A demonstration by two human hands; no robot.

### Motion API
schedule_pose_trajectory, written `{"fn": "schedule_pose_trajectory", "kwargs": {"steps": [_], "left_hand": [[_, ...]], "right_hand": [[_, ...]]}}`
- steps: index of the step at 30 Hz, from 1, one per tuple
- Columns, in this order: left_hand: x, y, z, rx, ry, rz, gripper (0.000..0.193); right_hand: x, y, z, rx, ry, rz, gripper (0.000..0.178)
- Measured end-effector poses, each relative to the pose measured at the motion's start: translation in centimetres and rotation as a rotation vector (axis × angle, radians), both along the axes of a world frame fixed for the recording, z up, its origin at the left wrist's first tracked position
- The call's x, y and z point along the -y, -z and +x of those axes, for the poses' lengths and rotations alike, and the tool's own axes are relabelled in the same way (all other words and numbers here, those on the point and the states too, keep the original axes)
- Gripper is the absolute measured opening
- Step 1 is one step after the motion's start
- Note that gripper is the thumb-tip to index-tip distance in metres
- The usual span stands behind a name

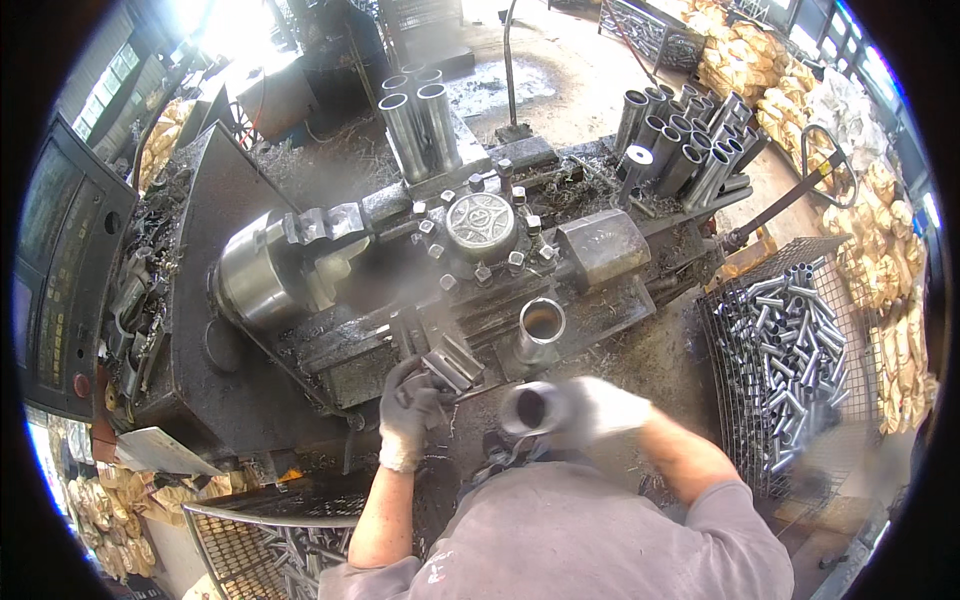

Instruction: The person operates a metal turning machine, repeatedly loading cylindrical metal parts into the chuck, starting the machine, and removing finished parts. The person places the processed parts into a nearby wire basket.

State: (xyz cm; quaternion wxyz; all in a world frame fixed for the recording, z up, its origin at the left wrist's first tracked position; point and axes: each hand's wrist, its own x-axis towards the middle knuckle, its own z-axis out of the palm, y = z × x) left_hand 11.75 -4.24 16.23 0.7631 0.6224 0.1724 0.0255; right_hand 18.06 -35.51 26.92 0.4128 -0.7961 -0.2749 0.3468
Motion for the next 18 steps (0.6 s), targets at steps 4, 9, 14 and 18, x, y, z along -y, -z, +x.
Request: {"fn": "schedule_pose_trajectory", "kwargs": {"steps": [4,9,14,18], "left_hand": [[7.8,-5.8,5.7,0.356,0.241,0.802,0.082],[11.1,-4.9,9.3,0.581,0.125,0.826,0.077],[2.9,-5.6,2.0,0.259,-0.182,0.200,0.058],[-1.3,-6.9,-2.2,0.190,-0.297,-0.440,0.056]], "right_hand": [[6.1,-2.6,1.1,0.534,0.410,-0.072,0.040],[6.7,0.9,3.4,0.412,0.552,0.153,0.041],[0.9,6.7,5.2,0.211,0.571,0.429,0.040],[-2.6,8.5,5.9,0.318,0.513,0.046,0.059]]}}
